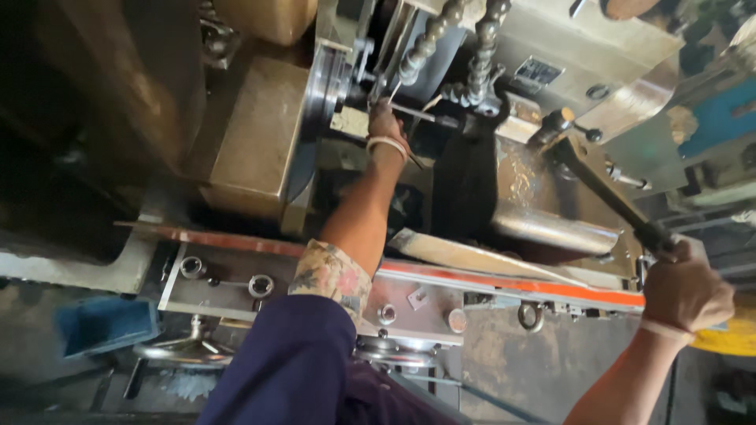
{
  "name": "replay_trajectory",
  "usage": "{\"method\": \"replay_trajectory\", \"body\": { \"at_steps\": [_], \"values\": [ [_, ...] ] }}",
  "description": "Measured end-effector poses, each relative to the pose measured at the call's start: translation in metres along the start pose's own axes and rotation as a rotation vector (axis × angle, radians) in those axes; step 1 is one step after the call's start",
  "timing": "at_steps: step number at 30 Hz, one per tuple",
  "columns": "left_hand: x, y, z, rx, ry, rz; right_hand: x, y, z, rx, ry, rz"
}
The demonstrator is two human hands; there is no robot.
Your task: The person repeatedly picks up metal rods from a green tray, inserts them into a machine, and pulls a lever to process them. The processed rods are then placed into a blue tray with holes. This cycle is repeated continuously throughout the video.
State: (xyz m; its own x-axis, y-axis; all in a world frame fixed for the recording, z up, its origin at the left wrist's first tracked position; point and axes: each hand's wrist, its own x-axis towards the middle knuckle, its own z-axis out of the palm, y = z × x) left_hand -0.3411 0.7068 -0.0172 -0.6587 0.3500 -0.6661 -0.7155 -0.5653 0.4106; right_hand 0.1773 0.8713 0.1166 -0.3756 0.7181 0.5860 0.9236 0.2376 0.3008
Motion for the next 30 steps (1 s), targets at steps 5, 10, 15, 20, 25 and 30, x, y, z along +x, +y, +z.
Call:
{"method": "replay_trajectory", "body": {
  "at_steps": [5, 10, 15, 20, 25, 30],
  "values": [
    [-0.003, -0.010, 0.008, -0.145, -0.051, 0.013, 0.011, 0.000, 0.003, -0.098, -0.045, 0.062],
    [-0.006, -0.019, -0.003, -0.169, -0.048, -0.054, 0.051, 0.025, 0.037, 0.181, -0.084, 0.078],
    [-0.025, -0.004, -0.009, -0.043, 0.127, 0.056, 0.058, 0.026, 0.046, 0.170, -0.091, 0.106],
    [-0.027, 0.012, -0.014, 0.069, 0.141, 0.256, 0.058, 0.026, 0.040, 0.205, -0.100, 0.089],
    [-0.004, 0.001, -0.006, -0.506, -0.239, 0.060, 0.060, 0.026, 0.038, 0.121, -0.113, 0.103],
    [0.002, -0.002, -0.004, -0.550, -0.298, -0.046, 0.059, 0.028, 0.040, 0.219, -0.131, 0.104]
  ]
}}
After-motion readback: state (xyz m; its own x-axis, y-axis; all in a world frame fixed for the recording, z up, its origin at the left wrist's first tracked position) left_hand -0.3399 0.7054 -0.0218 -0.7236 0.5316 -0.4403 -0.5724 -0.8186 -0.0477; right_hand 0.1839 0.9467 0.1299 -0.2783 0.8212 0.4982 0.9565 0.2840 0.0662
